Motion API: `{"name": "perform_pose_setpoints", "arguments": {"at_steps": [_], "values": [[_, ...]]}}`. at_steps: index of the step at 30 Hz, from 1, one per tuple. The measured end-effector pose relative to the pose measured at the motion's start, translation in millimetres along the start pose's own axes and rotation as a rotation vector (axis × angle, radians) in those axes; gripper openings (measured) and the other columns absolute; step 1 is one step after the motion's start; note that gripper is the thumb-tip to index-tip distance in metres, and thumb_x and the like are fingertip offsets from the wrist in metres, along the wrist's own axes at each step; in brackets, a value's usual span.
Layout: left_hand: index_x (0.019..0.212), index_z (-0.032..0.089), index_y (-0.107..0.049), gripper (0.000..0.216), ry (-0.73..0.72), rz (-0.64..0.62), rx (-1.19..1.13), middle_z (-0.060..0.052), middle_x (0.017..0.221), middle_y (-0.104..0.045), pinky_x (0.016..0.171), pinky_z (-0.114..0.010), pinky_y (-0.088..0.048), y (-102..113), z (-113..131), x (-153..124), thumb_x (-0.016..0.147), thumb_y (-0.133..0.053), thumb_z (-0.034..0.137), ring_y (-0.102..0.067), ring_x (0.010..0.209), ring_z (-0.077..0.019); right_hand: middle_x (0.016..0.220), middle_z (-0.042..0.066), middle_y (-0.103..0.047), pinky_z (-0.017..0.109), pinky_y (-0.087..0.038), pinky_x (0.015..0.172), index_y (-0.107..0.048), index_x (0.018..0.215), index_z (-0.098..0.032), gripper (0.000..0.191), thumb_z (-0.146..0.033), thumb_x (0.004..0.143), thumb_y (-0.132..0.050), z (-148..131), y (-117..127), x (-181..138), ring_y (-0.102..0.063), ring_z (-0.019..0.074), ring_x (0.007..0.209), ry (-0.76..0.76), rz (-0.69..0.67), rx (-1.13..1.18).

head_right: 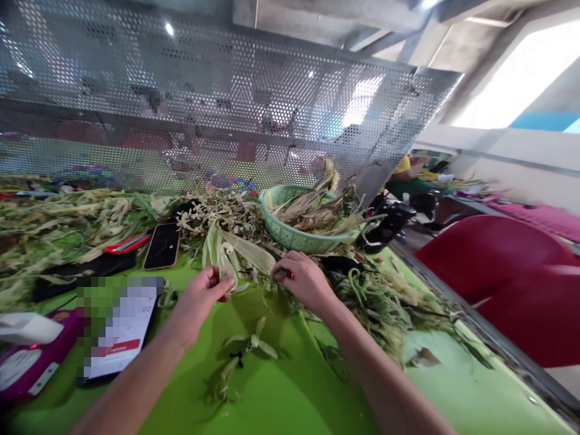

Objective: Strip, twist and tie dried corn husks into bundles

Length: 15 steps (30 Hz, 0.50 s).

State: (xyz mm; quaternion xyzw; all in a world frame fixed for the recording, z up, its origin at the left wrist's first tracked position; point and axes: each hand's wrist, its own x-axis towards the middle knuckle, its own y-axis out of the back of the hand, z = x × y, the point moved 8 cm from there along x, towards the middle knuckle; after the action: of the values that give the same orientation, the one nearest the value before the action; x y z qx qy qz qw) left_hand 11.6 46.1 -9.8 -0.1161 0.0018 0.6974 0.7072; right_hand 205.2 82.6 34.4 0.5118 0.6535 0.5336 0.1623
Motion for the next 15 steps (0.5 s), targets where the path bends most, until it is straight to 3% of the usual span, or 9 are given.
{"name": "perform_pose_setpoints", "arguments": {"at_steps": [4,9,13,15], "values": [[0.091,0.017,-0.064,0.031,-0.004,0.013,0.009,-0.003,0.083,-0.067,0.068,-0.027,-0.045,2,-2,0,0.072,-0.066,0.042,-0.058,0.074,-0.016,0.084,0.004,-0.066,0.029,-0.046,0.074,-0.068,0.082,-0.021,0.012,-0.018,0.082,-0.056,0,10,-1,-0.06,0.0187,0.08,-0.059,0.088,0.119],[0.092,0.017,-0.065,0.031,-0.018,0.007,-0.003,-0.003,0.084,-0.066,0.066,-0.026,-0.044,2,-3,0,0.073,-0.064,0.042,-0.057,0.072,-0.0145,0.096,0.005,-0.063,0.033,-0.044,0.083,-0.07,0.094,-0.023,0.03,-0.005,0.073,-0.059,-10,-3,-1,-0.058,0.0208,0.093,0.037,-0.046,0.088],[0.092,0.016,-0.065,0.031,-0.015,0.016,-0.01,-0.004,0.085,-0.067,0.065,-0.025,-0.044,3,-3,1,0.074,-0.064,0.041,-0.057,0.072,-0.0146,0.09,0.005,-0.061,0.033,-0.045,0.08,-0.071,0.079,-0.021,0.007,-0.02,0.08,-0.064,-14,2,0,-0.058,0.0204,0.088,0.019,0.01,0.133],[0.092,0.016,-0.066,0.031,-0.008,0.02,-0.016,-0.005,0.086,-0.067,0.065,-0.025,-0.045,3,-4,1,0.073,-0.065,0.04,-0.058,0.074,-0.0154,0.088,0.005,-0.061,0.031,-0.046,0.077,-0.072,0.08,-0.021,0.014,-0.03,0.084,-0.061,-15,10,0,-0.058,0.0188,0.084,-0.019,0.061,0.257]]}}
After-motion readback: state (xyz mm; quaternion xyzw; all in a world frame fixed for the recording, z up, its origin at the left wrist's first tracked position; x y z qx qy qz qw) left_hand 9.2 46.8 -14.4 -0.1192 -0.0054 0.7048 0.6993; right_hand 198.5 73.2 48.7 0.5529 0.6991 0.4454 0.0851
